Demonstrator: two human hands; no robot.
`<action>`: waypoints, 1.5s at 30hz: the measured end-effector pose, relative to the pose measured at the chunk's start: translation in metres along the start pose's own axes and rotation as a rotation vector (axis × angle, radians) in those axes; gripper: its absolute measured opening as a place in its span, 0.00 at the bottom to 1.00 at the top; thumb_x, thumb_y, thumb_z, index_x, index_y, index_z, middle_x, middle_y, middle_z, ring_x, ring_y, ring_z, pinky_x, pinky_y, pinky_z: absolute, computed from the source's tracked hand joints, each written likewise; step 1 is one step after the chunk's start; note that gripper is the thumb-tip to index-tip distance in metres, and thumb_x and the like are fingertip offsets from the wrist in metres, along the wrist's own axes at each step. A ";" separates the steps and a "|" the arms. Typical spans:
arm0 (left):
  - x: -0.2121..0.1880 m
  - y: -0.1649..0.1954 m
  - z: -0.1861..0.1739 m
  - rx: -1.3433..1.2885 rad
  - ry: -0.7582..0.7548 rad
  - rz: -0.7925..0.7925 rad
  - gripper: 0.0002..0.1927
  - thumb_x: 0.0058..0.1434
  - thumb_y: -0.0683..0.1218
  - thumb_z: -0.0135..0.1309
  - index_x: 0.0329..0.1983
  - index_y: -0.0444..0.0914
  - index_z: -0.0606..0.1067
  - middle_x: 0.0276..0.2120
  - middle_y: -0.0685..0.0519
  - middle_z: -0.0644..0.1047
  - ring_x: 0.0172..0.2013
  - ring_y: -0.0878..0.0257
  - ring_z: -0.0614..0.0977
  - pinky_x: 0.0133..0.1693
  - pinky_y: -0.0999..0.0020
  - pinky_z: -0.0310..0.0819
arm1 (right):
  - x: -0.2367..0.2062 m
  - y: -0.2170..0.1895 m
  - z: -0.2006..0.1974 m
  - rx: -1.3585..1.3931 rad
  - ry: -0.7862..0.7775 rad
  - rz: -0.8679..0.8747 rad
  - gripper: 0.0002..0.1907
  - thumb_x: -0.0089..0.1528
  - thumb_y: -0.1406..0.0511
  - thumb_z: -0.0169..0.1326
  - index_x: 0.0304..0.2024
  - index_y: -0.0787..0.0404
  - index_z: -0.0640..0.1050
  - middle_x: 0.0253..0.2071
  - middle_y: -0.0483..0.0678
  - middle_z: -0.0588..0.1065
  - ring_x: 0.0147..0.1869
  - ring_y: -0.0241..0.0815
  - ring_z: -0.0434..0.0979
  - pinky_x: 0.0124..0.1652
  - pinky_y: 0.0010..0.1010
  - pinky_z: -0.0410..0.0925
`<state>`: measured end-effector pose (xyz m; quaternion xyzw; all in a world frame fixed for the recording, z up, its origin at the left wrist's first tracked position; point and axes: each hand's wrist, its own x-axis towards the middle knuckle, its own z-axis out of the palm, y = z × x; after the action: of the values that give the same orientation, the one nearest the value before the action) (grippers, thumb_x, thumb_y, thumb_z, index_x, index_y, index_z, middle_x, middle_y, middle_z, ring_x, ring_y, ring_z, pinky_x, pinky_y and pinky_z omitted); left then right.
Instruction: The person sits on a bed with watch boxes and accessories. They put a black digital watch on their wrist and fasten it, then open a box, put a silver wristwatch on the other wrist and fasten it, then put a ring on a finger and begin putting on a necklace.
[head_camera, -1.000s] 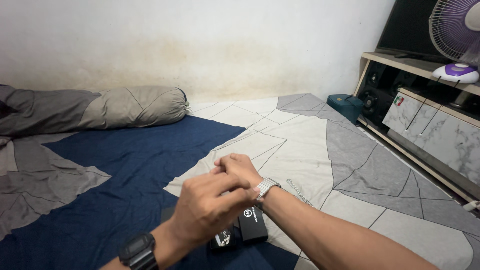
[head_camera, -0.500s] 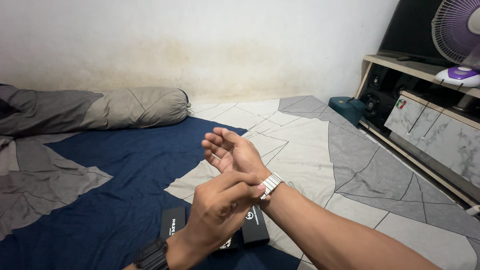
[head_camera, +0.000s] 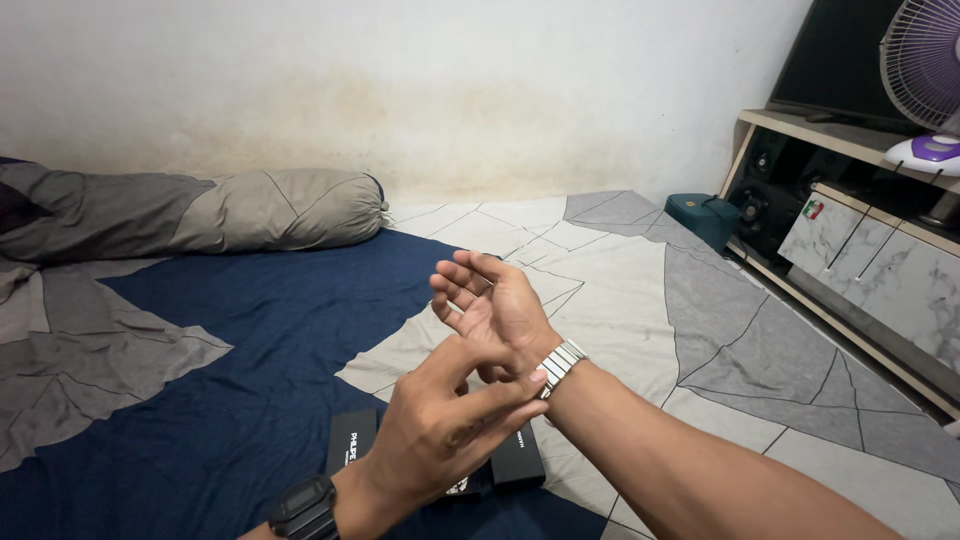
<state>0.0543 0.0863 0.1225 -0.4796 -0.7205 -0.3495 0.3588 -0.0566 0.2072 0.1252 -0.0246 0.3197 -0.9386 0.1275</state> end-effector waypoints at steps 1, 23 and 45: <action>-0.002 -0.001 -0.002 0.033 -0.027 0.004 0.17 0.58 0.46 0.69 0.50 0.42 0.82 0.41 0.55 0.77 0.35 0.63 0.79 0.31 0.70 0.76 | 0.000 -0.001 0.000 0.010 0.015 0.000 0.09 0.68 0.63 0.47 0.43 0.64 0.71 0.40 0.53 0.76 0.43 0.44 0.78 0.43 0.34 0.74; -0.006 0.019 0.022 -0.185 -0.105 -0.734 0.13 0.54 0.49 0.69 0.36 0.37 0.81 0.27 0.56 0.82 0.23 0.67 0.81 0.25 0.71 0.74 | 0.001 0.014 -0.027 -1.033 0.020 -0.176 0.12 0.67 0.63 0.47 0.41 0.66 0.75 0.30 0.50 0.80 0.30 0.37 0.80 0.30 0.27 0.69; 0.007 0.010 0.024 -0.245 0.098 -0.733 0.25 0.45 0.53 0.74 0.38 0.37 0.76 0.30 0.55 0.77 0.31 0.65 0.74 0.34 0.68 0.72 | -0.023 -0.004 -0.002 -0.660 0.145 0.269 0.13 0.65 0.59 0.50 0.42 0.63 0.76 0.29 0.48 0.74 0.11 0.35 0.59 0.11 0.28 0.58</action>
<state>0.0575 0.1129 0.1183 -0.2122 -0.7792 -0.5603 0.1842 -0.0359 0.2172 0.1266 0.0446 0.6141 -0.7589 0.2120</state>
